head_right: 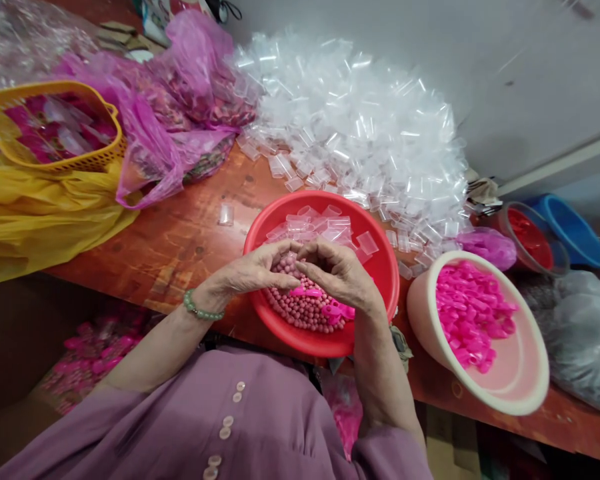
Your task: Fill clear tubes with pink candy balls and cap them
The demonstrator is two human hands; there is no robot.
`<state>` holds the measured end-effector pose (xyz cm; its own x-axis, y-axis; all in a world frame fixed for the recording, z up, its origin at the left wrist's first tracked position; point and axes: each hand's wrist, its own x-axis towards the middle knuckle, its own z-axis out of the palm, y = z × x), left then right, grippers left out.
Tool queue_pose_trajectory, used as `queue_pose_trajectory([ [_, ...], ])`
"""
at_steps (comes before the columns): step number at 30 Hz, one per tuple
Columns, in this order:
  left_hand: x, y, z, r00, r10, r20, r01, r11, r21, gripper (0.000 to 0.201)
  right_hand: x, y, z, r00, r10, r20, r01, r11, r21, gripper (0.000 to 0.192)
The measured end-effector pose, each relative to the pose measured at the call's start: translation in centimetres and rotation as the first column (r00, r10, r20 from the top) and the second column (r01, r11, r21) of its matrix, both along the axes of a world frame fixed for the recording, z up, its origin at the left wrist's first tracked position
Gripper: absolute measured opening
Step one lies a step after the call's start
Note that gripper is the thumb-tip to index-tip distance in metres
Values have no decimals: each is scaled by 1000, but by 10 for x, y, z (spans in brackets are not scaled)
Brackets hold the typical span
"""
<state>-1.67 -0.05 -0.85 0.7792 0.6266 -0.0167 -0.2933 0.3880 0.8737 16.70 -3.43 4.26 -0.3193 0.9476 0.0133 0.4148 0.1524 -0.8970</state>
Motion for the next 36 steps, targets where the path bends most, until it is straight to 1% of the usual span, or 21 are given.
queue_pose_trajectory([
  [2, 1, 1, 0, 999, 20, -35, -19, 999, 36, 41, 1, 0, 2, 999, 36, 8, -35, 999, -36, 21],
  [4, 2, 0, 1, 998, 33, -59, -31, 999, 42, 42, 3, -2, 5, 998, 61, -8, -61, 995, -83, 21],
  [6, 2, 0, 2, 995, 34, -90, -31, 999, 42, 43, 7, -4, 8, 998, 46, -35, -50, 989, -139, 21],
  [9, 2, 1, 2, 989, 78, -129, -70, 995, 68, 42, 12, -8, 9, 996, -35, -84, 18, 981, -193, 22],
  [11, 3, 1, 1, 987, 104, -120, -95, 993, 75, 36, 13, -7, 6, 977, -150, -152, 122, 976, -179, 23],
  [13, 4, 1, 1, 987, 116, -108, -108, 991, 80, 29, 8, -4, -1, 914, -301, -272, 271, 952, -142, 26],
  [14, 6, 1, 1, 986, 121, -114, -111, 990, 90, 26, 5, -2, -5, 863, -367, -348, 347, 930, -121, 28],
  [16, 9, -2, 3, 981, 136, -141, -120, 986, 119, 23, -3, 4, -12, 765, -459, -452, 457, 881, -123, 35],
  [19, 17, -10, 6, 973, 148, -179, -128, 985, 120, 22, -14, 11, -18, 642, -548, -536, 551, 816, -174, 42],
  [20, 19, -12, 7, 972, 147, -183, -129, 986, 108, 22, -17, 12, -19, 616, -560, -554, 563, 805, -188, 44],
  [22, 25, -17, 8, 975, 140, -174, -129, 989, 72, 24, -21, 14, -22, 595, -564, -572, 577, 796, -185, 45],
  [25, 29, -20, 8, 981, 129, -144, -128, 992, 19, 29, -26, 14, -24, 626, -556, -546, 616, 783, -91, 42],
  [28, 30, -20, 8, 974, 167, -152, -169, 986, -2, 29, -30, 12, -24, 685, -551, -477, 666, 739, 103, 35],
  [30, 28, -19, 9, 968, 186, -167, -193, 981, -25, 28, -32, 9, -22, 726, -542, -424, 662, 717, 216, 29],
  [31, 28, -19, 10, 965, 198, -170, -207, 978, -38, 28, -31, 7, -20, 748, -531, -397, 645, 722, 250, 26],
  [32, 27, -19, 10, 962, 215, -171, -226, 973, -48, 27, -30, 5, -18, 773, -516, -368, 620, 737, 268, 24],
  [34, 26, -18, 11, 955, 247, -163, -260, 964, -60, 25, -25, 1, -15, 825, -473, -311, 553, 791, 263, 22],
  [36, 25, -17, 12, 953, 260, -155, -272, 960, -63, 23, -18, -2, -13, 871, -418, -259, 476, 849, 230, 21],
])
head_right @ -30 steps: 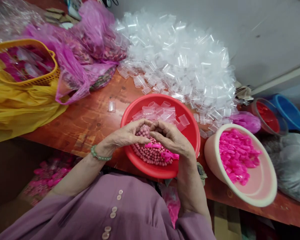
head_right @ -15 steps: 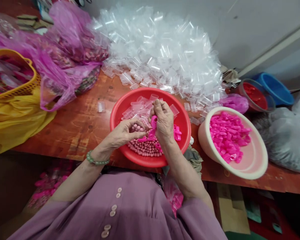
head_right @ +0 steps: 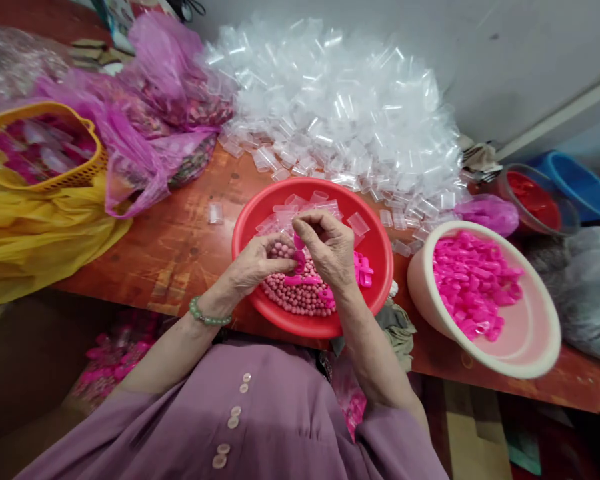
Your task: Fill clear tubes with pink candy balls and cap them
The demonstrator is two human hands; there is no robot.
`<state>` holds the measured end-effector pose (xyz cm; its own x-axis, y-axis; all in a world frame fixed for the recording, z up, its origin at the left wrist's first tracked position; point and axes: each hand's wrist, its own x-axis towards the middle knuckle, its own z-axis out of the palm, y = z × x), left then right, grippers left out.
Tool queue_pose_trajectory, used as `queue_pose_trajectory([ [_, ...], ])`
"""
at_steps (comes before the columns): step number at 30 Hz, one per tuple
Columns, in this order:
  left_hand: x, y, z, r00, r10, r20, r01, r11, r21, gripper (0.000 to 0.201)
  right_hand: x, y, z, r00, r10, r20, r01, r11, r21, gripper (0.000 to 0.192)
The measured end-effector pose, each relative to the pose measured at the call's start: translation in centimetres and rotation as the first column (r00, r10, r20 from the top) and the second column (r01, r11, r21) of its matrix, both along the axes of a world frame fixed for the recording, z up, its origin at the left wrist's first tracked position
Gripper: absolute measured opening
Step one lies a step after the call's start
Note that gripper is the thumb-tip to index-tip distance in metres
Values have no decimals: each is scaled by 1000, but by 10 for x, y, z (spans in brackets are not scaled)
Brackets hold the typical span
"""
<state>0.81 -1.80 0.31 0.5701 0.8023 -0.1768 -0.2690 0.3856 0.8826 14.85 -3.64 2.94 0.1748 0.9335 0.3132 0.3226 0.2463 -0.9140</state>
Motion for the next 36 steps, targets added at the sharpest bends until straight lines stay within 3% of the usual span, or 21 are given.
queue_pose_trajectory([
  [3, -2, 1, -1, 999, -31, 19, 31, 1000, 0, 22, 9, -3, 0, 997, 47, 64, -48, 999, 16, 21],
  [7, -4, 1, -4, 992, -55, 109, 60, 998, -34, 33, 14, -8, -2, 963, -39, 266, -19, 977, 211, 14],
  [14, -5, 2, -7, 962, -16, 274, 48, 993, -110, 42, 18, -18, 2, 856, 77, 511, -230, 942, 244, 58],
  [17, -5, 2, -9, 953, 1, 303, 32, 994, -104, 42, 16, -18, 0, 793, 47, 607, -213, 956, 204, 57],
  [21, -6, 3, -12, 953, 11, 302, 10, 998, -69, 40, 18, -17, -10, 884, 59, 465, -169, 965, 198, 43],
  [24, -7, 3, -11, 965, 27, 260, -23, 1000, -17, 36, 20, -16, -13, 942, 104, 320, -162, 974, 161, 48],
  [29, -6, 3, -7, 979, 12, 203, -11, 1000, -8, 32, 21, -15, -5, 938, 70, 340, -137, 975, 177, 45],
  [36, -4, 3, -6, 984, 31, 174, -18, 997, -73, 35, 26, -10, -5, 946, 129, 297, -184, 969, 165, 36],
])
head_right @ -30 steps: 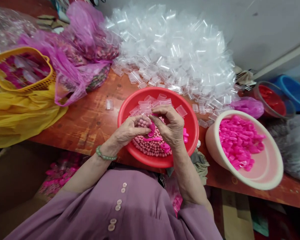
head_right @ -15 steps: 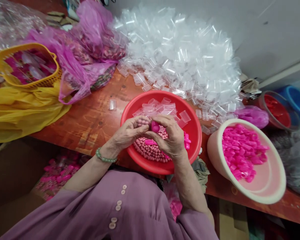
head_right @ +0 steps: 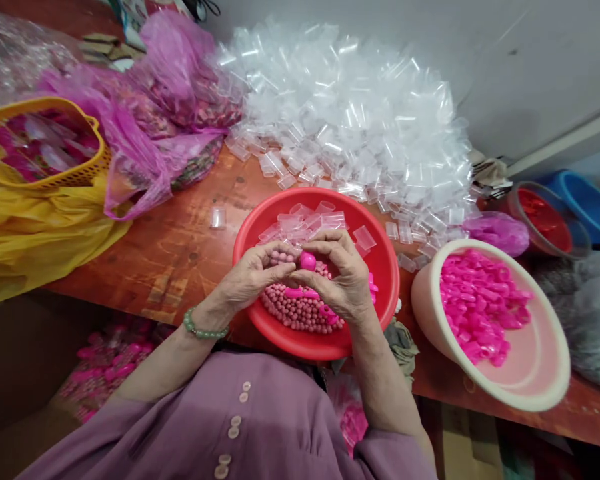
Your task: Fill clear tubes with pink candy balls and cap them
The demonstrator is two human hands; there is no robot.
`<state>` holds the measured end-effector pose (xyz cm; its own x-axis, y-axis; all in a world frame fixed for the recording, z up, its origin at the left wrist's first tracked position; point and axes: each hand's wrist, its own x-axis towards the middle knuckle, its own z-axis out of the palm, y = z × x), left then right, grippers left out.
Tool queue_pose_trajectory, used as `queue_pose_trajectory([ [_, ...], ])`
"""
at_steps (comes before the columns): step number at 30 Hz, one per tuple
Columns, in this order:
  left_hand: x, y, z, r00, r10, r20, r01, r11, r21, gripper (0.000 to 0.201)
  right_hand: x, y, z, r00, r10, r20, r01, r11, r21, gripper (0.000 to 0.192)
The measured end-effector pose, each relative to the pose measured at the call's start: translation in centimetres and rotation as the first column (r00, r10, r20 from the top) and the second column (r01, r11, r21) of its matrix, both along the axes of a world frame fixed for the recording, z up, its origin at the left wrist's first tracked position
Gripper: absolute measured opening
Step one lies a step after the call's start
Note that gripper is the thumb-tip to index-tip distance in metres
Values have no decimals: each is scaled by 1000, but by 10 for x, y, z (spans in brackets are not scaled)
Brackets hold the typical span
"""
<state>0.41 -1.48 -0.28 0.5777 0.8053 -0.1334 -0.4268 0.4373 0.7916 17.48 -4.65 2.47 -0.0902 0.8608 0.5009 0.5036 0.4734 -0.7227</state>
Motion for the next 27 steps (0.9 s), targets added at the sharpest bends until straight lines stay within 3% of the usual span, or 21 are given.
queue_pose_trajectory([
  [4, 1, -1, 0, 999, 47, -3, -47, 999, 13, 33, -2, 1, -2, 999, 0, -38, -2, 998, -60, 31],
  [10, 2, -1, 1, 999, 30, -16, -29, 998, 58, 25, -8, 4, -9, 964, -146, -220, 93, 967, -236, 33],
  [13, 3, -2, 0, 997, 26, -68, -20, 997, 79, 17, -8, 5, -9, 941, -198, -275, 149, 971, -189, 24],
  [17, 4, -3, 0, 996, -11, -89, 18, 997, 77, 16, -8, 5, -4, 950, -233, -210, 218, 972, -92, 18],
  [22, 4, -4, -3, 995, -97, -5, 97, 986, 133, 20, -12, 3, 0, 996, -81, 35, 78, 995, 64, 15],
  [27, 5, -4, -10, 992, -117, -55, 125, 974, 189, 21, -11, 4, 0, 992, -10, 127, -3, 995, 100, 21],
])
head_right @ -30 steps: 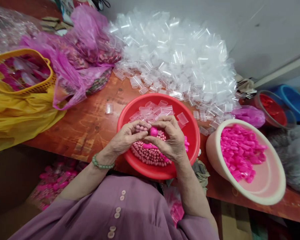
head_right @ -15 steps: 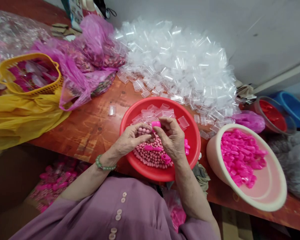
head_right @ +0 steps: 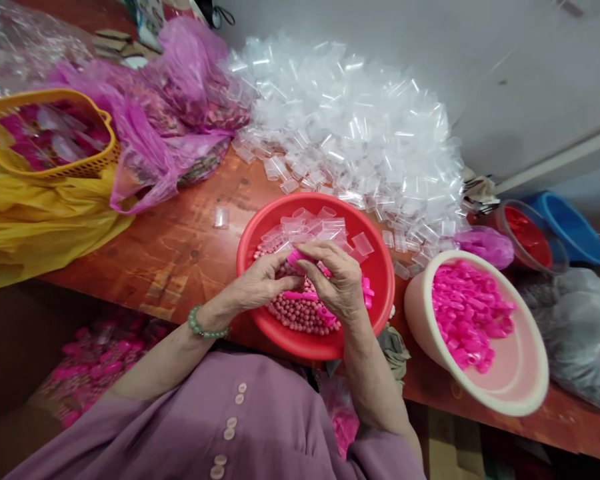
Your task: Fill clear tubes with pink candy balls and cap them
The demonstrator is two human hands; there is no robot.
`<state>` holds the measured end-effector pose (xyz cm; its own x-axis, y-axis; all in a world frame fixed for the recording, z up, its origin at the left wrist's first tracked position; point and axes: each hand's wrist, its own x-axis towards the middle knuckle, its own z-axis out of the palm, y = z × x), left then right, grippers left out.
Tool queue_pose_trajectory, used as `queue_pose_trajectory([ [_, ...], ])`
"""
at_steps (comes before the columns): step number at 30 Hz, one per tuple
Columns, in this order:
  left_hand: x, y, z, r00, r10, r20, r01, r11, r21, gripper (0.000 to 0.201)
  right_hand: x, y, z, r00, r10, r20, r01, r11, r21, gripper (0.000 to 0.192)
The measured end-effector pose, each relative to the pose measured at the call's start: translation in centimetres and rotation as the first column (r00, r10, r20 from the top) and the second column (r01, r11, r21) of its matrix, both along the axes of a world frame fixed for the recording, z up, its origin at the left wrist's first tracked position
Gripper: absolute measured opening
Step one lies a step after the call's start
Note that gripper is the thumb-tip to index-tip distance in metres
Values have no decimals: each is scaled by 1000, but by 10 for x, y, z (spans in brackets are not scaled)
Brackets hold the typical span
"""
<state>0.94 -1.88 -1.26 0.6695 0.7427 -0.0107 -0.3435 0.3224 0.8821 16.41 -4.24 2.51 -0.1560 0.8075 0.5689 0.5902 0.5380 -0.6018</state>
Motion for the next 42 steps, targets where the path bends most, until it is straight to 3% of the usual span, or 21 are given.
queue_pose_trajectory([
  [8, -2, 4, 2, 999, -41, -30, 42, 998, 41, 14, 1, 2, 4, 997, 37, 61, -37, 999, -5, 23],
  [14, -1, 6, -2, 994, -99, -47, 100, 995, 26, 20, 1, 3, 9, 995, 87, 44, -83, 993, -84, 20],
  [20, -2, 6, -1, 993, -117, -27, 117, 993, -23, 28, 5, 5, 10, 984, 121, 132, -100, 983, -155, 16],
  [22, -3, 6, 1, 997, -77, 15, 78, 994, -77, 31, 4, 5, 9, 967, 150, 206, -116, 979, -168, 28],
  [25, -3, 8, 1, 995, -13, 101, 33, 981, -191, 37, -1, 3, 5, 917, 162, 365, -107, 980, -165, 67],
  [27, -2, 9, 1, 984, -1, 177, 47, 965, -258, 39, -4, 2, 1, 878, 143, 458, -84, 986, -145, 79],
  [30, 0, 10, 2, 967, -11, 255, 92, 948, -305, 39, -7, 2, -6, 845, 111, 523, -80, 994, -81, 80],
  [36, -2, 11, 5, 968, -6, 249, 90, 940, -329, 42, -9, 5, -10, 832, 2, 554, -82, 990, 119, 78],
  [42, -6, 10, 5, 963, -18, 268, 106, 943, -316, 41, -12, 5, -11, 794, -86, 601, -63, 973, 222, 73],
])
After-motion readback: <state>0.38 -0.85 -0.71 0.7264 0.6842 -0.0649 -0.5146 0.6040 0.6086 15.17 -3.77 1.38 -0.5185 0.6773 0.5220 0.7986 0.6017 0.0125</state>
